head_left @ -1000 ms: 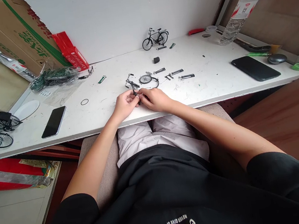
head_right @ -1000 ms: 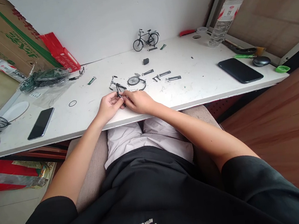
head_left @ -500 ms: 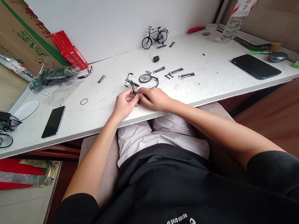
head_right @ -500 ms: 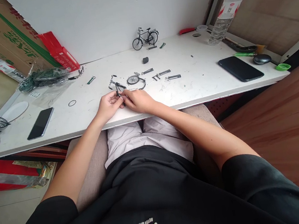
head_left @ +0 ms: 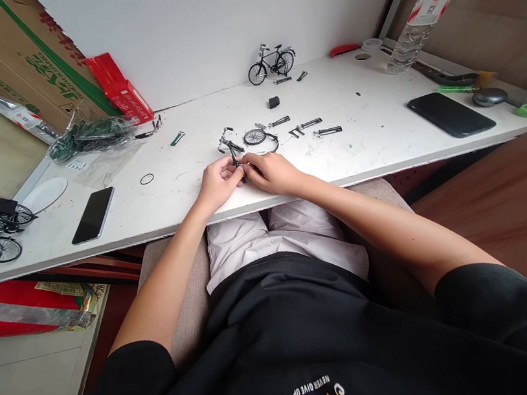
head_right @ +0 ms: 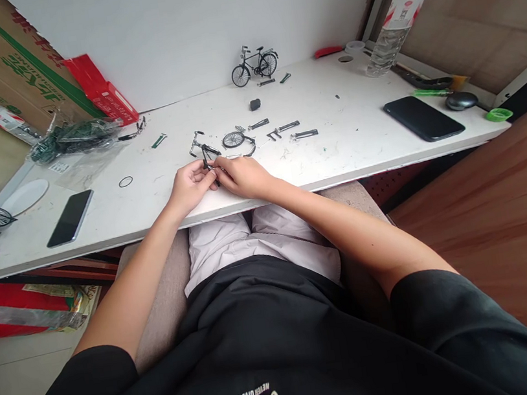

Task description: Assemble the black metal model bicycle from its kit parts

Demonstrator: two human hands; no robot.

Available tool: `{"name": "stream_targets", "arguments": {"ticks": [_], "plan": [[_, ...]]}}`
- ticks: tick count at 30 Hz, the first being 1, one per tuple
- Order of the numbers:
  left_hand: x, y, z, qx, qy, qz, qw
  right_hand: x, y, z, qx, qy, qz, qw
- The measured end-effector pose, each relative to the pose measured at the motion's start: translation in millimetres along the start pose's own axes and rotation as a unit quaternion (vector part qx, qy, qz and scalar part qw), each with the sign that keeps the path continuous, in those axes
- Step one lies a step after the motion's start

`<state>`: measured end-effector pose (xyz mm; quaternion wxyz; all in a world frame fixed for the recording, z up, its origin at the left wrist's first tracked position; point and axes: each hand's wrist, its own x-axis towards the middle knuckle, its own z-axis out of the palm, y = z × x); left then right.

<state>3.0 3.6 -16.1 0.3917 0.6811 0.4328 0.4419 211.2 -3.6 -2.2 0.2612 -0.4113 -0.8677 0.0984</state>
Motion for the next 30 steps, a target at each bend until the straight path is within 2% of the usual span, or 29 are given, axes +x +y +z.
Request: {"name": "stream_targets", "arguments": {"ticks": [30], "plan": [[-0.7, 2.0, 1.1, -0.001, 0.0, 0.002, 1.0, -0.8, -0.7, -0.4, -0.004, 0.007, -0.006, 1.0]]}}
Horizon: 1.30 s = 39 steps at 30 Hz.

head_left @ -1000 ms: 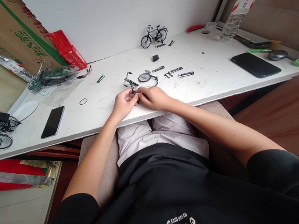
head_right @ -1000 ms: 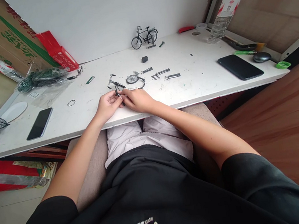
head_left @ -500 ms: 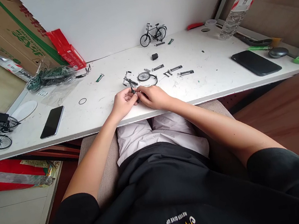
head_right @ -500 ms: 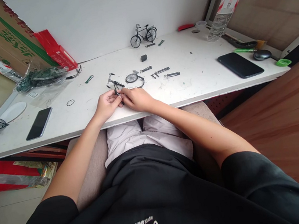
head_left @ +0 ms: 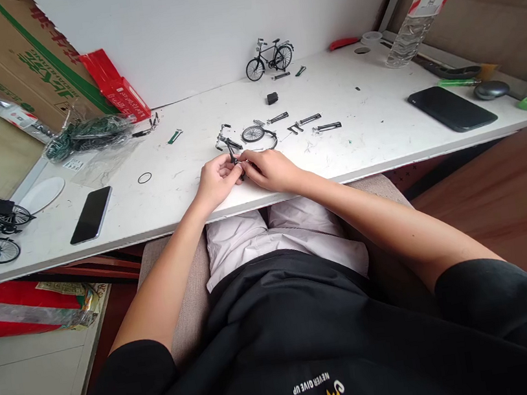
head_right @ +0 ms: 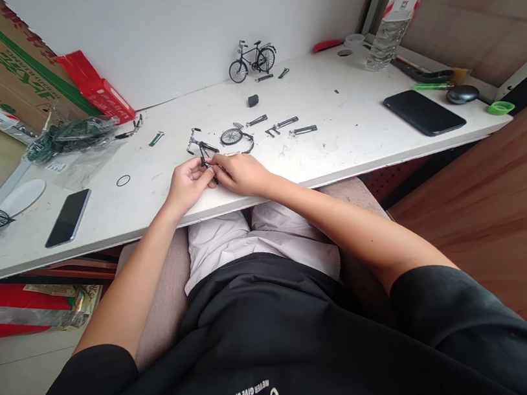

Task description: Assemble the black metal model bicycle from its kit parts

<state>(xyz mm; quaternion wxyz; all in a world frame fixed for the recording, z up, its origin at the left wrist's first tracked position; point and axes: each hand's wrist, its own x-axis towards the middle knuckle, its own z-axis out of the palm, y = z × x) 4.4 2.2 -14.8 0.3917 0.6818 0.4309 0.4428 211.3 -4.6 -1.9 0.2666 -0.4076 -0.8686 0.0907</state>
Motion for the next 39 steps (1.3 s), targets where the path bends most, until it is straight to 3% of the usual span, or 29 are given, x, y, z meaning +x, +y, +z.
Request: {"name": "stream_targets", "arguments": {"ticks": [39], "plan": [[0.3, 1.6, 0.3, -0.003, 0.006, -0.014, 1.0, 0.4, 1.4, -1.1, 0.003, -0.009, 0.004, 1.0]]}}
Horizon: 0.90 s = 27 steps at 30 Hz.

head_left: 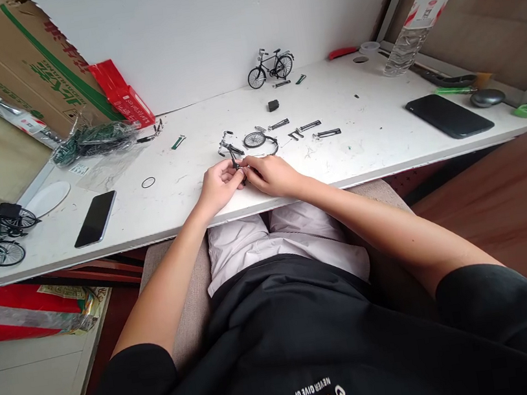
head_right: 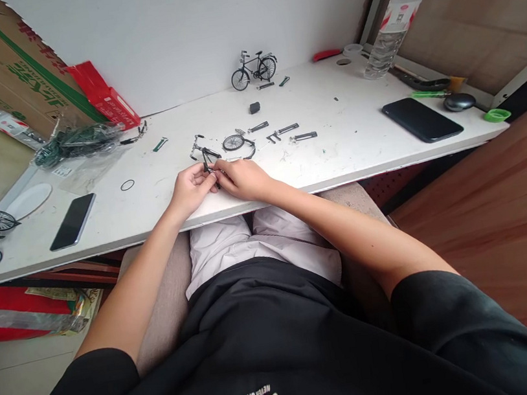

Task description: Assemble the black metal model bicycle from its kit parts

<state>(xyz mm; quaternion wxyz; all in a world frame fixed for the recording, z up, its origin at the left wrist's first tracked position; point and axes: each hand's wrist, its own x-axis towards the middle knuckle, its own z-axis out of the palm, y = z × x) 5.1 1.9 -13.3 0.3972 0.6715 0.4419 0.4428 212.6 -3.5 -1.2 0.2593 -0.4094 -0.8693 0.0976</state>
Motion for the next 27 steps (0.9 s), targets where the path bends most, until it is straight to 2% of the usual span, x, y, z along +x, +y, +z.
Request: {"name": "stream_targets", "arguments": {"ticks": [27], "plan": [[-0.2, -0.4, -0.3, -0.002, 0.0, 0.003, 1.0, -0.2, 2.5, 2.4, -0.002, 0.012, -0.008, 1.0]]}}
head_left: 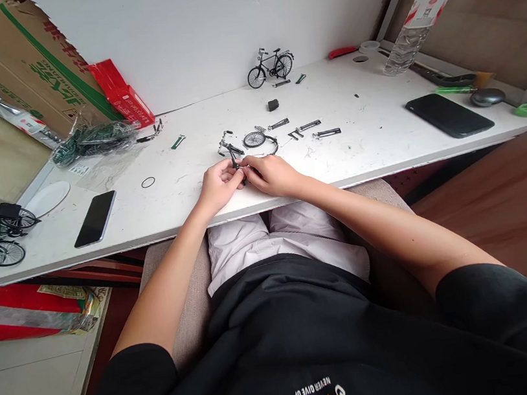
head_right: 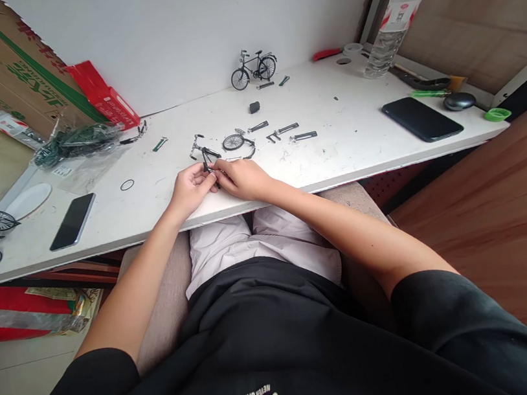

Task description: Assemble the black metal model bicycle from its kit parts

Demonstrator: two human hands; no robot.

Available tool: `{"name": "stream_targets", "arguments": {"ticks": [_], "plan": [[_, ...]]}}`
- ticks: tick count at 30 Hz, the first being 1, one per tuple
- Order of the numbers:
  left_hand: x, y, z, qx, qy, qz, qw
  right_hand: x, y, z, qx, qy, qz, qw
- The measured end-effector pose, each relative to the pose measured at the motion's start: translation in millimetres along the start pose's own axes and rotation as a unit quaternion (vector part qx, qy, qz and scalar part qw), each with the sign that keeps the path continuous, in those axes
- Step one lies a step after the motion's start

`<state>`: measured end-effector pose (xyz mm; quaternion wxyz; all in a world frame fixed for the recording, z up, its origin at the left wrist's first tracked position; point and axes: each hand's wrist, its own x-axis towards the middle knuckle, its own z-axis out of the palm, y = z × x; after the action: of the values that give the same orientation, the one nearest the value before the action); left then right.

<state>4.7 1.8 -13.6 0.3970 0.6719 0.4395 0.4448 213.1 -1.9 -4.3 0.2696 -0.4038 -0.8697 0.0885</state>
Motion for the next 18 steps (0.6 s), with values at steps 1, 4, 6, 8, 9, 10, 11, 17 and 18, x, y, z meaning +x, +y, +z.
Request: {"name": "stream_targets", "arguments": {"ticks": [1, 4, 6, 8, 9, 10, 11, 17, 18], "plan": [[-0.1, 0.3, 0.1, -0.001, 0.0, 0.0, 1.0, 0.1, 0.0, 0.0, 0.0, 0.0, -0.001, 1.0], [-0.5, 1.3, 0.5, -0.002, 0.0, 0.0, 1.0, 0.2, 0.2, 0.1, -0.001, -0.001, -0.001, 1.0], [-0.4, 1.6, 0.7, -0.003, 0.001, 0.0, 1.0, 0.2, 0.2, 0.3, 0.0, -0.001, 0.0, 1.0], [0.0, 1.1, 0.8, -0.004, 0.002, 0.001, 1.0, 0.3, 0.2, 0.4, 0.0, 0.0, 0.0, 1.0], [0.2, 0.6, 0.8, -0.005, 0.002, 0.001, 1.0, 0.3, 0.0, 0.3, 0.0, 0.0, 0.001, 1.0], [0.4, 0.1, 0.7, -0.005, 0.002, 0.002, 1.0, 0.3, -0.2, 0.2, 0.0, -0.001, 0.002, 1.0], [0.6, -0.5, 0.6, -0.005, 0.001, 0.003, 1.0, 0.3, -0.5, 0.0, -0.001, -0.002, 0.003, 1.0], [0.6, -1.6, 0.5, -0.003, 0.002, 0.003, 1.0, -0.1, -1.8, -1.3, 0.002, -0.007, 0.007, 1.0], [0.5, -1.4, 0.6, -0.002, 0.003, 0.002, 1.0, -0.1, -1.8, -1.3, 0.003, -0.007, 0.007, 1.0]]}}
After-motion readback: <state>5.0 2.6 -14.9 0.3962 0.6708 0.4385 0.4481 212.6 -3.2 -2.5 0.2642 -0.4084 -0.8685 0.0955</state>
